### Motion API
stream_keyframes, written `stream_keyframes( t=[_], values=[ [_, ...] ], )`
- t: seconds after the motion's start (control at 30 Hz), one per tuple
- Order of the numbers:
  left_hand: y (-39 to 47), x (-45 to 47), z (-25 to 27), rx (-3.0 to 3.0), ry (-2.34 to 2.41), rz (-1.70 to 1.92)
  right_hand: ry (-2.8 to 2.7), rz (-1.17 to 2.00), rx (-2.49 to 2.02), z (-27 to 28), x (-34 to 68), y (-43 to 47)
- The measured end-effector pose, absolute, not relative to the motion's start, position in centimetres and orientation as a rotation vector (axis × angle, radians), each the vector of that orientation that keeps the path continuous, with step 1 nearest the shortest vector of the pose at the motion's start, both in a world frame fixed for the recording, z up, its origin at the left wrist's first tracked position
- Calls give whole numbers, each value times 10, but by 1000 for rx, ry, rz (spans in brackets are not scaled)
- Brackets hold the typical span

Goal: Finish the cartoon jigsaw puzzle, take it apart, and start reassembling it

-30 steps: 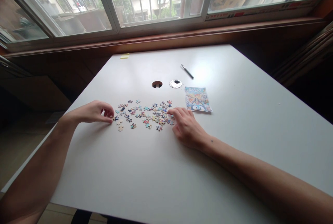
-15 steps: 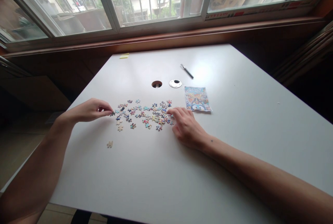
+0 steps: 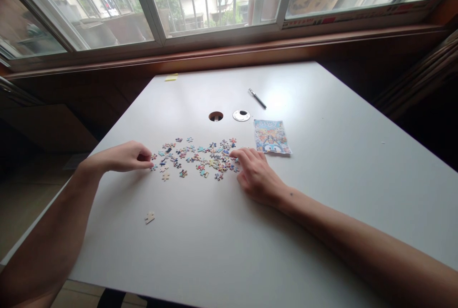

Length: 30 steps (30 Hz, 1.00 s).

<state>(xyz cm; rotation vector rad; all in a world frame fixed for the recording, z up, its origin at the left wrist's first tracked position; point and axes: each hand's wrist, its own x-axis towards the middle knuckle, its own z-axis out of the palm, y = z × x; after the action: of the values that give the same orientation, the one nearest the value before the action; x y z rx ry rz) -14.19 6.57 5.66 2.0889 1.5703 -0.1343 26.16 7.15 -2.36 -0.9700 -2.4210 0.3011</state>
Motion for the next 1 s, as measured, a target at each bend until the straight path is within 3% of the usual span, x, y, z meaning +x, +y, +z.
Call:
stream_keyframes(
  t=[0.23, 0.5, 0.73, 1.0],
  values=[
    [-6, -103, 83, 2132, 1365, -123, -2423, 308, -983, -24, 262, 71],
    [-94, -97, 27, 2265, 1452, 202, -2422, 289, -981, -23, 260, 70],
    [-76, -91, 17, 2391, 1341, 501, -2416, 281, -973, -22, 260, 71],
    [-12, -37, 28, 2468, 945, 310, -2563, 176, -876, -16, 261, 68]
  ],
)
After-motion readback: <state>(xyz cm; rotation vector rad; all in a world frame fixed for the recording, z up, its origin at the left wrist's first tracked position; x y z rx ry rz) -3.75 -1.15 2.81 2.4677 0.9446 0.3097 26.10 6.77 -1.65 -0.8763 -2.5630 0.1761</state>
